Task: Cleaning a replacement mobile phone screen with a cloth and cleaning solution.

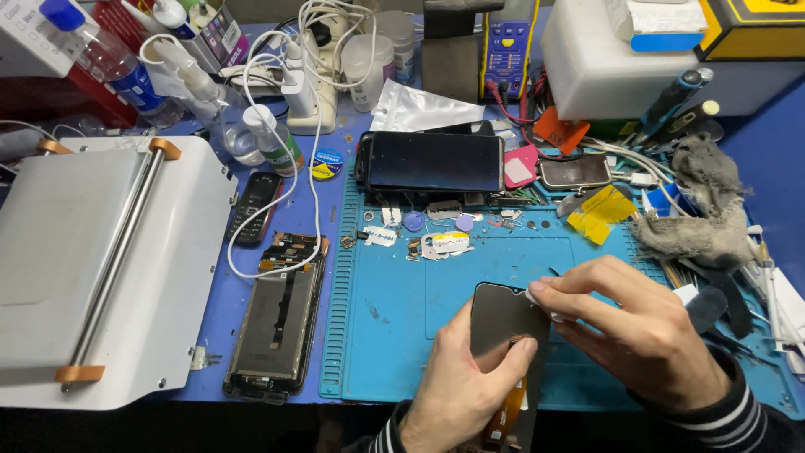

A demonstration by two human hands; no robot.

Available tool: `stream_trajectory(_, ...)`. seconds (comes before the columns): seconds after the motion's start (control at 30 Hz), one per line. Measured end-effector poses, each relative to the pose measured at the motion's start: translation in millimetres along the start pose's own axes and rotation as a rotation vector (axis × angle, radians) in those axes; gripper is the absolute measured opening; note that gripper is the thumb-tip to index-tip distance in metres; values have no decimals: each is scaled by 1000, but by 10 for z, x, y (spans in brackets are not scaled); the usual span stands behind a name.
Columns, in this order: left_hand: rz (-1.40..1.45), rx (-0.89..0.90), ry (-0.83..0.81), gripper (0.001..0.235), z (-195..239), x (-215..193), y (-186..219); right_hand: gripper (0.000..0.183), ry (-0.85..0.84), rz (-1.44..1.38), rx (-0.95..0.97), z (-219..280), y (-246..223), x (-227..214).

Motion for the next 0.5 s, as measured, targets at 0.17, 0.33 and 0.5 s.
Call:
stream_trajectory(0.17, 86, 18, -39, 48, 9, 170, 57, 35, 65, 16, -100, -83, -226, -22)
stream_trajectory(0.33, -20, 19, 5, 29, -13, 44, 80, 35, 71, 35, -26, -67, -162, 21)
stream_trajectory(0.5, 20, 17, 11, 29, -25, -16, 71, 42, 56, 135, -103, -38, -188, -73)
Point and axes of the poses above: each hand's wrist, its own z-axis away from the middle knuckle, its own x-axis out of the palm, y = z × x, the point moved 10 cm from there along -z, towards the middle knuckle, and after that the axes turned 8 degrees about z, right-handed, at the moved point
